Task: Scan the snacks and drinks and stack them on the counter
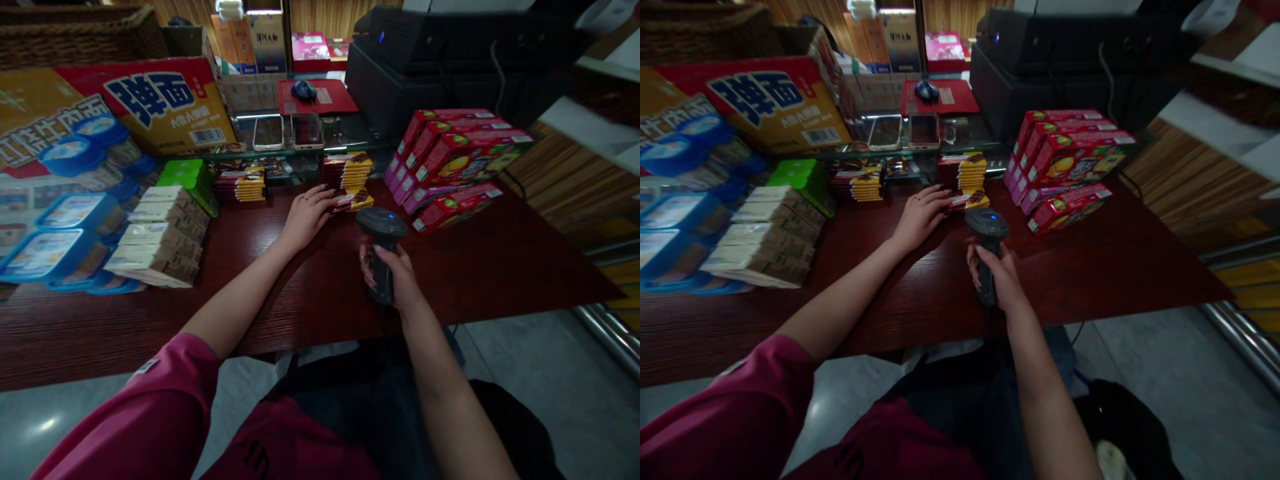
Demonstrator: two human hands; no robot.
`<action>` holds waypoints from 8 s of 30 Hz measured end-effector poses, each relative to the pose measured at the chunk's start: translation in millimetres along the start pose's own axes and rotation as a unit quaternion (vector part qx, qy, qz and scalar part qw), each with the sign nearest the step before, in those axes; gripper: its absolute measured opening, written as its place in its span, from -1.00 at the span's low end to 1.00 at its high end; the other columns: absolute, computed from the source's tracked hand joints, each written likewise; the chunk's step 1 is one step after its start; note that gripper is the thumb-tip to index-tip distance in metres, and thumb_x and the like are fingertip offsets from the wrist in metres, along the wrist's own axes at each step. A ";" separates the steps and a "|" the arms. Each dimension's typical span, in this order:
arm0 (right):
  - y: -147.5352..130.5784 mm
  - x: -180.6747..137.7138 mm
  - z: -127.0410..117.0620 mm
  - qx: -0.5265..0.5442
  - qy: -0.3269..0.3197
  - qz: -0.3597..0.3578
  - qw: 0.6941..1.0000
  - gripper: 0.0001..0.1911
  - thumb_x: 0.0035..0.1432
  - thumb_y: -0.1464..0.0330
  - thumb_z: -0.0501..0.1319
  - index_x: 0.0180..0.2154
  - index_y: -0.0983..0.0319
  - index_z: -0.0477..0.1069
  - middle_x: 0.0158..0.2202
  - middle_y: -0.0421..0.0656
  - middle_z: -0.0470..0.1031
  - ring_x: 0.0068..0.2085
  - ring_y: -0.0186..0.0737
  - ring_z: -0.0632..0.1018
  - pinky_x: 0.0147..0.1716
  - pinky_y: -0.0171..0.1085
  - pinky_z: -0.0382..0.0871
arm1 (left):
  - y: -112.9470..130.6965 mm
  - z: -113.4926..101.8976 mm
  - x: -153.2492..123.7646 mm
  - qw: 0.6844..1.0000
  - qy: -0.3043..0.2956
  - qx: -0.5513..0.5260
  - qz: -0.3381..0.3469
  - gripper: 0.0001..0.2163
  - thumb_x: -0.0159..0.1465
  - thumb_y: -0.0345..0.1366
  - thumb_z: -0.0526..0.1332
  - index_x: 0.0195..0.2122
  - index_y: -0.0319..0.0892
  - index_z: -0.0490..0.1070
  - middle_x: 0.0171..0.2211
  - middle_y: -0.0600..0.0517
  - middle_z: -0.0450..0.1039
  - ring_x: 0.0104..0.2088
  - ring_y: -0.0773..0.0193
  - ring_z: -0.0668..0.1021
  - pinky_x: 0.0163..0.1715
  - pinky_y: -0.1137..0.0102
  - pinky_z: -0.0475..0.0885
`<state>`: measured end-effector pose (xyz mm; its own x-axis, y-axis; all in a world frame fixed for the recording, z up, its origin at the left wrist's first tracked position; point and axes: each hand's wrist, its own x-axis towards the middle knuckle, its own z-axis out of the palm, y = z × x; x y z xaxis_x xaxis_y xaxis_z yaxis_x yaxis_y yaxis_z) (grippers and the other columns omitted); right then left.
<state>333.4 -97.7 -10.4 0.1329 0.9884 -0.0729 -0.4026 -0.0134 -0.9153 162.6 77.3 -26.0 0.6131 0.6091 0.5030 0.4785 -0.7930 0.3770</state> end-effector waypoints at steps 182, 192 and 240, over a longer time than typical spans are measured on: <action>-4.1 -2.5 -1.2 0.025 0.019 0.046 0.998 -0.65 0.00 0.15 0.45 -0.25 0.20 0.49 -0.44 -0.23 0.44 -0.63 -0.44 0.35 -0.77 -0.44 0.18 | -1.2 -11.0 -19.9 0.999 0.021 0.043 0.021 -0.47 0.35 -0.43 0.16 0.36 -0.18 0.24 0.35 -0.18 0.32 0.40 0.09 0.33 0.38 0.13 0.30; -4.2 -1.3 -0.4 0.040 0.014 0.040 0.998 -0.66 0.02 0.14 0.45 -0.30 0.21 0.45 -0.45 -0.25 0.43 -0.64 -0.45 0.34 -0.77 -0.43 0.18 | 9.0 16.2 3.8 0.999 0.006 -0.010 -0.037 -0.66 0.35 -0.51 0.24 0.12 -0.13 0.53 0.23 -0.10 0.51 0.37 0.02 0.39 0.38 0.00 0.25; -3.8 -4.3 -1.8 0.016 -0.013 0.078 0.997 -0.64 0.02 0.12 0.47 -0.24 0.19 0.52 -0.41 -0.18 0.45 -0.62 -0.39 0.35 -0.78 -0.39 0.20 | -83.4 -107.6 -56.4 0.949 0.269 0.124 -0.104 -0.64 0.50 -0.36 -0.05 0.10 -0.05 0.51 0.10 -0.04 0.59 0.23 0.22 0.52 0.36 0.16 0.31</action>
<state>336.0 -102.2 -7.3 0.0438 0.9782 -0.2029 -0.4446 -0.1628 -0.8808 20.5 108.0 -2.2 0.1117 0.6055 0.7879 0.7285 -0.5892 0.3496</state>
